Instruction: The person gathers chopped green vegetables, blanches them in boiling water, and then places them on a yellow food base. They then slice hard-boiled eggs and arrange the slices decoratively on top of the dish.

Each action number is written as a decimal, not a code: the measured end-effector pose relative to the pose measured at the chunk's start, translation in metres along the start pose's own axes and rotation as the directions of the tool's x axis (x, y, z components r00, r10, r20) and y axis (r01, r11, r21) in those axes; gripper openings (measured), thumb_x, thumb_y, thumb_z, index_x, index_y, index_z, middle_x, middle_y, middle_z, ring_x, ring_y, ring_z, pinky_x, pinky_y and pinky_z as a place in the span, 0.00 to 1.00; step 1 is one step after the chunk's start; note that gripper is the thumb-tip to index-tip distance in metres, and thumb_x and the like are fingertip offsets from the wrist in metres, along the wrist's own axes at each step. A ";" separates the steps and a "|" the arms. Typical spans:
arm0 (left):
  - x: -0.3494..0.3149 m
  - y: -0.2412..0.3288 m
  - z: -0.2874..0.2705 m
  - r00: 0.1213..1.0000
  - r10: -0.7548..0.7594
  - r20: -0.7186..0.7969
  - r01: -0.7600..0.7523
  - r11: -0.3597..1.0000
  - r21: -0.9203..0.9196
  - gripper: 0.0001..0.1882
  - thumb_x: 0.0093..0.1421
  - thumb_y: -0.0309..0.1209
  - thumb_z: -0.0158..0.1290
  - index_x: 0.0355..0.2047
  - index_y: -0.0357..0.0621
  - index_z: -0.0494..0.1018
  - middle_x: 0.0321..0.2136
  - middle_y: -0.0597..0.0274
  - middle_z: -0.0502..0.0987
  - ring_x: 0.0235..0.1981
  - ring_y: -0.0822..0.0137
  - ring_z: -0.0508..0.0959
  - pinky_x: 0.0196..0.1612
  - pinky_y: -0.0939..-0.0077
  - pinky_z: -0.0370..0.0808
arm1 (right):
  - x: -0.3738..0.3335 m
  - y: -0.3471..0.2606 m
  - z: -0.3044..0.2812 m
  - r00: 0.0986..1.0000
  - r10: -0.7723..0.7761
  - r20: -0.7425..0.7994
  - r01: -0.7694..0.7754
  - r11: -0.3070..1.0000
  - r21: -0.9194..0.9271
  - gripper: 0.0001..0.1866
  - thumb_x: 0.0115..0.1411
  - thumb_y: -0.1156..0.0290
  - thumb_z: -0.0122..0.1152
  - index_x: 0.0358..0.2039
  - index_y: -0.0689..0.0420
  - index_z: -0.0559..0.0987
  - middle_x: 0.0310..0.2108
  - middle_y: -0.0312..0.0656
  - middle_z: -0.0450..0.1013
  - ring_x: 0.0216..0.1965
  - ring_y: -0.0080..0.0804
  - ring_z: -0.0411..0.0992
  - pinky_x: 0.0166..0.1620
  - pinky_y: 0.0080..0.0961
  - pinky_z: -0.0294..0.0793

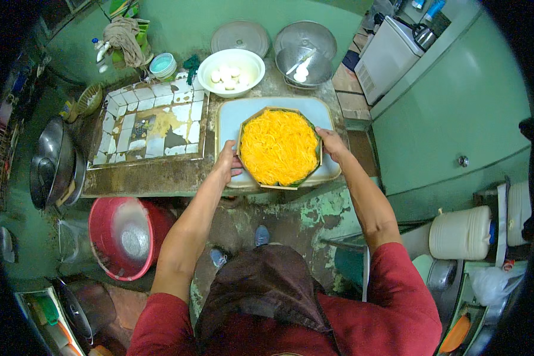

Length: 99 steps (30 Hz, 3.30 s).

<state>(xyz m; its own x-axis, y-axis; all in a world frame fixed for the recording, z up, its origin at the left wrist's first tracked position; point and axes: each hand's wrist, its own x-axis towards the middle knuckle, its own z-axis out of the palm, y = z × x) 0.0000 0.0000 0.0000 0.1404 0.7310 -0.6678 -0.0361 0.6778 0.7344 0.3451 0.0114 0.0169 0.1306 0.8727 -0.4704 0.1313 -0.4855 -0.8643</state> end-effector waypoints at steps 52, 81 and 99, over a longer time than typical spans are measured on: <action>-0.270 0.047 -0.657 0.631 0.639 -0.439 0.070 -0.611 -0.788 0.28 0.66 0.32 0.47 0.60 0.27 0.53 0.21 0.65 0.70 0.23 0.70 0.73 0.38 0.70 0.79 | -0.017 -0.345 0.967 0.169 -0.021 0.985 0.935 0.320 -0.154 0.19 0.59 0.57 0.59 0.45 0.55 0.79 0.43 0.40 0.77 0.40 0.31 0.75 0.41 0.29 0.76; -0.302 0.043 -0.672 0.534 0.356 -0.766 -0.514 0.857 0.040 0.20 0.60 0.28 0.44 0.53 0.37 0.60 0.33 0.50 0.80 0.23 0.60 0.81 0.27 0.67 0.79 | -0.036 -0.303 1.013 0.100 0.209 0.973 0.995 -0.008 -0.101 0.52 0.45 0.36 0.65 0.65 0.47 0.59 0.63 0.59 0.55 0.66 0.52 0.52 0.66 0.44 0.52; -0.298 0.038 -0.669 0.530 0.337 -0.779 -0.653 0.748 -0.121 0.10 0.61 0.26 0.42 0.43 0.38 0.62 0.32 0.47 0.79 0.22 0.59 0.81 0.23 0.70 0.79 | -0.012 -0.379 1.009 0.437 0.027 0.899 0.802 0.442 -0.402 0.42 0.49 0.58 0.70 0.59 0.67 0.63 0.56 0.49 0.68 0.52 0.40 0.70 0.57 0.32 0.69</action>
<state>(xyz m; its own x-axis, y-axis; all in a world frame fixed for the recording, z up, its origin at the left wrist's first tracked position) -0.7050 -0.1390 0.1455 -0.7082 0.6769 -0.2009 -0.2379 0.0391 0.9705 -0.6976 0.2369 0.1706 -0.8231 0.4141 -0.3885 0.5582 0.4647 -0.6874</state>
